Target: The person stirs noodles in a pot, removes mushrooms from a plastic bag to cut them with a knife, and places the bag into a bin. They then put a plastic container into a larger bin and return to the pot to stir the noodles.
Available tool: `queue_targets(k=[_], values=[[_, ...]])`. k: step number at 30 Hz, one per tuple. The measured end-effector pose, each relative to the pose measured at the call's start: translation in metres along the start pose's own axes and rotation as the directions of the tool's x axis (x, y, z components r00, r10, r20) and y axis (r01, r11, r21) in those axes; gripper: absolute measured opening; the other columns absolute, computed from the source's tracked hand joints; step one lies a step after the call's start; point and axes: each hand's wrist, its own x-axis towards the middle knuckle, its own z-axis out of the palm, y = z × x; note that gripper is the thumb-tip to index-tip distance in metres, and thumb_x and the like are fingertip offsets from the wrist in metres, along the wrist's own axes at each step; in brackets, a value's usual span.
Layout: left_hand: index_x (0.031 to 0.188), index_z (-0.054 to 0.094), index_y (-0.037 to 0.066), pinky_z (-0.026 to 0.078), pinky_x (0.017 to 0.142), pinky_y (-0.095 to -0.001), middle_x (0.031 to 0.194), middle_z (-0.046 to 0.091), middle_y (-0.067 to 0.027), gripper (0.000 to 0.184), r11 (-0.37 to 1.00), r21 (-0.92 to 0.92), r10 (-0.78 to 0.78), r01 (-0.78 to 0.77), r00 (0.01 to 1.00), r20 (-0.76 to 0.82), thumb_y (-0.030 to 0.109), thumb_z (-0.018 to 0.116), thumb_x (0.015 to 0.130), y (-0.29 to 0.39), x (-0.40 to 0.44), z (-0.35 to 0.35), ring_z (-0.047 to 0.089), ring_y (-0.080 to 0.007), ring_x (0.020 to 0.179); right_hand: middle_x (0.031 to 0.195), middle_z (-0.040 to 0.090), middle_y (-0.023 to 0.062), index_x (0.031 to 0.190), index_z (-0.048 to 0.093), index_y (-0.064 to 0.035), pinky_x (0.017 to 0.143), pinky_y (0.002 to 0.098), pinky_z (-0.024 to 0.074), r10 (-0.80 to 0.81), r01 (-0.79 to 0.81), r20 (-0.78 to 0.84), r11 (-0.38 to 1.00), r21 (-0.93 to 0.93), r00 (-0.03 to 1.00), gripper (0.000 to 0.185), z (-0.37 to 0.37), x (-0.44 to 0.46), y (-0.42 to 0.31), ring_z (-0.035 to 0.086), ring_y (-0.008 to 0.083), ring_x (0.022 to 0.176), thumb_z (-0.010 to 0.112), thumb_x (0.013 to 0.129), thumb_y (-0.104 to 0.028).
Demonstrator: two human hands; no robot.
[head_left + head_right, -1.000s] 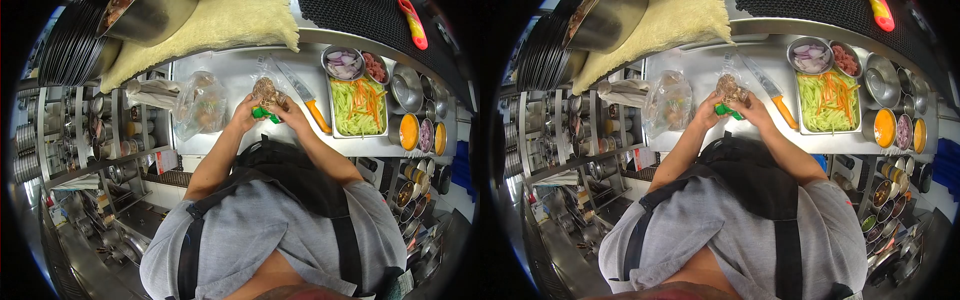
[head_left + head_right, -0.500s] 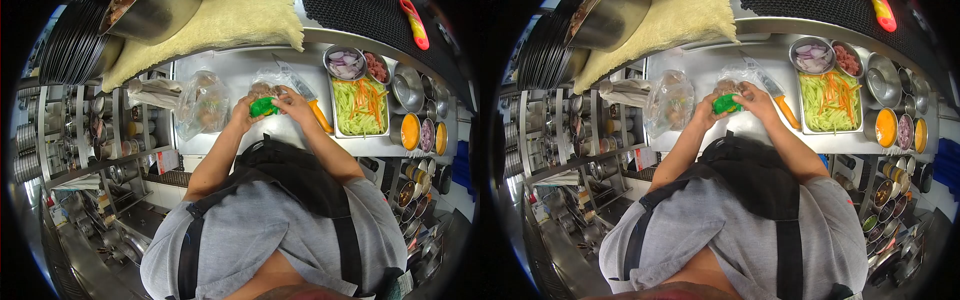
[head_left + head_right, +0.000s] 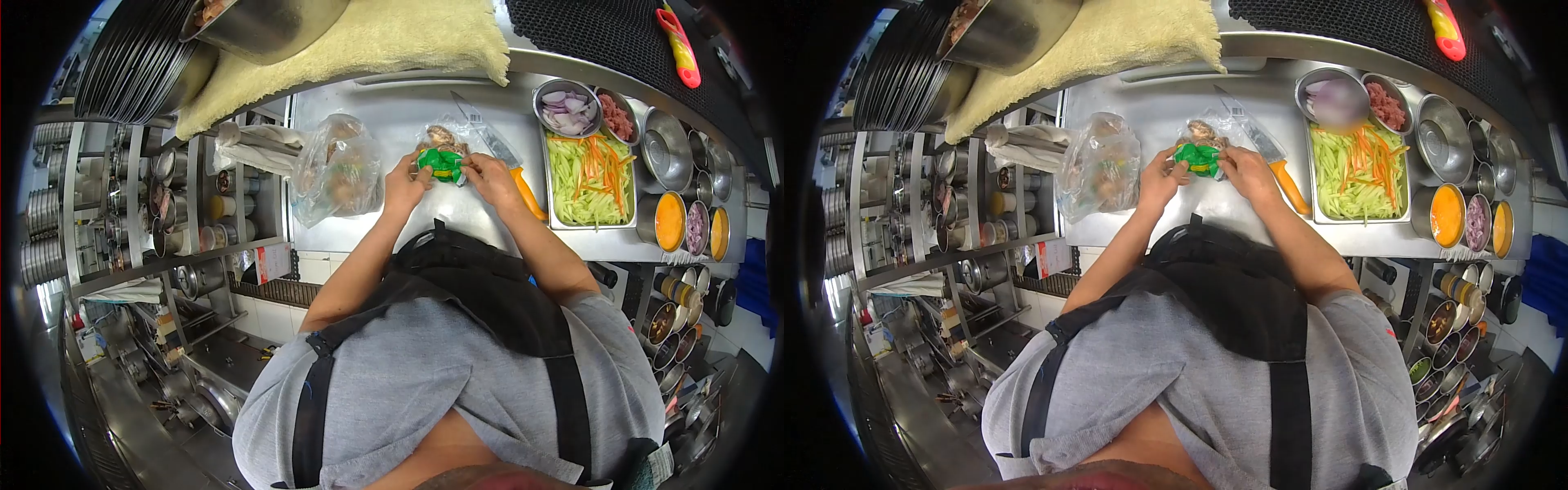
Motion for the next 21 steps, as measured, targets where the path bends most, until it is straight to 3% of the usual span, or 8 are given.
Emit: queue_targets(k=[3,5,11,13,14,15,17,21], values=[[0.119,0.054,-0.003,0.056,0.061,-0.0266,0.096,0.065,-0.0172,0.035,1.000,-0.024,-0.017,0.016,0.999,-0.028,0.012,0.061,0.089,-0.002,0.010,-0.002,0.068,-0.0201,0.077,0.086,0.065,0.0164,0.091,0.064,0.0011,0.071,0.0410,0.0492,0.173,-0.178,0.059,0.980,0.088,0.983,0.013,-0.003,-0.007,-0.008,0.063,0.0353,0.077,0.063,0.081,-0.007],[0.116,0.055,-0.003,0.056,0.060,-0.0262,0.092,0.066,-0.0170,0.032,0.999,-0.025,-0.026,0.026,0.999,-0.026,0.012,0.061,0.089,-0.001,0.012,-0.004,0.068,-0.0194,0.077,0.086,0.065,0.0172,0.090,0.064,0.0015,0.071,0.0411,0.0492,-0.036,0.036,0.002,0.999,0.010,0.999,0.012,0.000,-0.010,-0.002,0.062,0.0369,0.079,0.062,0.080,-0.005],[0.097,0.061,-0.004,0.046,0.049,-0.0236,0.073,0.065,-0.0110,0.019,0.983,0.174,0.070,-0.062,0.997,-0.039,0.013,0.061,0.088,0.007,0.022,-0.015,0.062,-0.0135,0.062,0.084,0.065,0.0170,0.091,0.064,0.0022,0.070,0.0391,0.0500,-0.129,0.140,-0.119,0.986,0.095,0.985,0.012,-0.022,0.013,-0.037,0.063,0.0353,0.076,0.061,0.081,-0.004],[0.090,0.061,-0.001,0.036,0.044,-0.0222,0.065,0.062,-0.0054,0.013,0.989,-0.078,-0.120,0.124,0.992,0.047,0.012,0.061,0.088,0.011,0.028,-0.020,0.053,-0.0093,0.053,0.083,0.065,0.0163,0.091,0.064,0.0020,0.067,0.0373,0.0500,-0.104,0.112,-0.060,0.982,0.150,0.993,0.012,-0.027,0.023,-0.042,0.064,0.0315,0.073,0.060,0.082,-0.004],[0.090,0.061,-0.001,0.036,0.044,-0.0222,0.065,0.062,-0.0054,0.013,0.990,-0.077,-0.118,0.121,0.992,0.046,0.012,0.061,0.088,0.012,0.030,-0.022,0.053,-0.0093,0.053,0.081,0.066,0.0155,0.091,0.064,0.0018,0.065,0.0354,0.0500,-0.083,0.080,0.004,0.976,0.202,0.997,0.011,-0.029,0.029,-0.044,0.065,0.0277,0.069,0.060,0.082,-0.004],[0.088,0.061,-0.001,0.039,0.048,-0.0247,0.065,0.062,-0.0053,0.014,0.997,-0.050,-0.065,0.066,0.998,0.021,0.014,0.061,0.088,0.014,0.033,-0.024,0.052,-0.0103,0.052,0.081,0.066,0.0155,0.091,0.064,0.0018,0.065,0.0354,0.0500,-0.085,0.084,0.000,0.976,0.202,0.996,0.011,-0.033,0.035,-0.043,0.065,0.0277,0.069,0.060,0.082,-0.004],[0.087,0.062,-0.001,0.042,0.052,-0.0271,0.065,0.062,-0.0053,0.016,1.000,-0.018,-0.009,0.009,1.000,-0.001,0.015,0.062,0.088,0.021,0.034,-0.033,0.051,-0.0113,0.051,0.079,0.067,0.0132,0.092,0.065,0.0009,0.060,0.0306,0.0488,0.128,-0.128,0.021,0.938,0.322,0.992,0.011,-0.044,0.043,-0.039,0.064,0.0179,0.065,0.059,0.084,-0.004],[0.083,0.063,0.000,0.042,0.055,-0.0257,0.066,0.061,-0.0043,0.016,0.975,0.153,0.170,-0.164,0.985,-0.029,0.016,0.063,0.087,0.079,0.014,-0.061,0.053,-0.0105,0.058,0.077,0.068,0.0121,0.095,0.066,-0.0004,0.061,0.0288,0.0486,0.096,-0.070,-0.065,0.944,0.321,0.993,0.014,-0.077,0.037,-0.056,0.063,0.0159,0.065,0.059,0.084,-0.005]])
